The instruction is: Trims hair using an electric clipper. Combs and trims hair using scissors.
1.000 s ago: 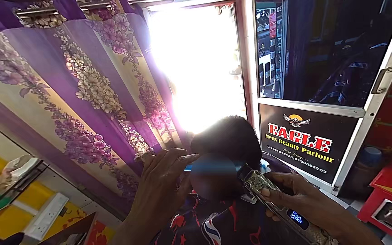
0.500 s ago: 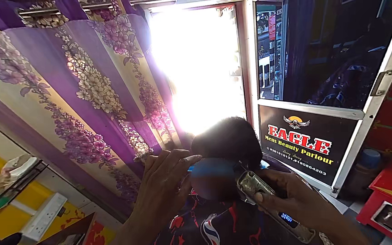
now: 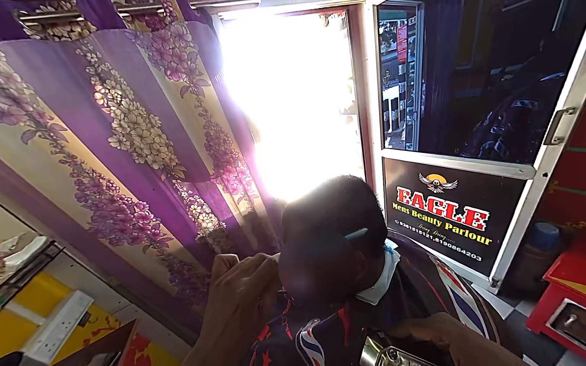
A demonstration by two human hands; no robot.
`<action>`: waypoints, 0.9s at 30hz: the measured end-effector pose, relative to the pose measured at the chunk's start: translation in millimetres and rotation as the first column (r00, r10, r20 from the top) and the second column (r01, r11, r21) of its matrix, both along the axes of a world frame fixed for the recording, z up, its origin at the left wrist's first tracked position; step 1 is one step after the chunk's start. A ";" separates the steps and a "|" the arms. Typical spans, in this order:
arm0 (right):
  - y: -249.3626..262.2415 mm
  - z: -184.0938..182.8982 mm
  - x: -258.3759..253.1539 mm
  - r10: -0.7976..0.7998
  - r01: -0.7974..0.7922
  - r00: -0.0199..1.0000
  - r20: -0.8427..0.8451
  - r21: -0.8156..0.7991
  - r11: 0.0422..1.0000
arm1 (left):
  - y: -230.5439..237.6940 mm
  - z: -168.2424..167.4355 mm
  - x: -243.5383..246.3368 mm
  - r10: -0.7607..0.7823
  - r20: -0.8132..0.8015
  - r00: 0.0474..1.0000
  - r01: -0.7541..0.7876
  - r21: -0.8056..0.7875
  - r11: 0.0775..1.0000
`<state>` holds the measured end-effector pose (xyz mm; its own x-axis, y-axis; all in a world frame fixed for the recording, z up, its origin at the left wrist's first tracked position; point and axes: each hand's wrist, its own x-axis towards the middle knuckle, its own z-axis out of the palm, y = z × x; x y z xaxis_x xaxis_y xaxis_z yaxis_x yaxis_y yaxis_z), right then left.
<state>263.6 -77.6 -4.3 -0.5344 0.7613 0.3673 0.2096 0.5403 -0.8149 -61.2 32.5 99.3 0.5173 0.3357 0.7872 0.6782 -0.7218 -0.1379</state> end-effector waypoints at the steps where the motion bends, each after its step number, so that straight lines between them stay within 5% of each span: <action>1: 0.3 -0.4 1.0 -0.005 0.005 1.000 -0.008 0.011 1.000 | 1.2 0.8 4.9 0.008 -0.037 0.999 -0.008 0.010 1.000; 8: -8.4 -4.9 15.2 0.065 -0.062 0.994 -0.091 0.027 0.998 | 0.5 -12.4 0.1 -0.237 -0.199 0.951 0.275 0.192 0.942; 16: -18.6 7.2 32.6 -0.042 0.046 0.987 -0.157 0.019 0.999 | 22.7 -11.3 -18.1 -0.127 0.042 0.991 0.132 -0.173 0.976; 21: -18.0 31.7 18.3 -0.295 0.308 0.943 -0.155 0.066 0.949 | 25.7 -5.6 -9.9 -0.097 0.093 0.991 0.126 -0.387 0.914; 27: -6.1 47.5 -6.1 -0.697 0.687 0.714 -0.068 0.257 0.679 | 32.6 0.6 -0.5 -0.144 0.145 0.979 0.168 -0.168 0.971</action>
<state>257.5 -83.7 43.2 0.0928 0.8048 0.5863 0.6292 0.4089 -0.6610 -61.8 65.0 99.9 0.4711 0.4003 0.7860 0.5584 -0.8251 0.0856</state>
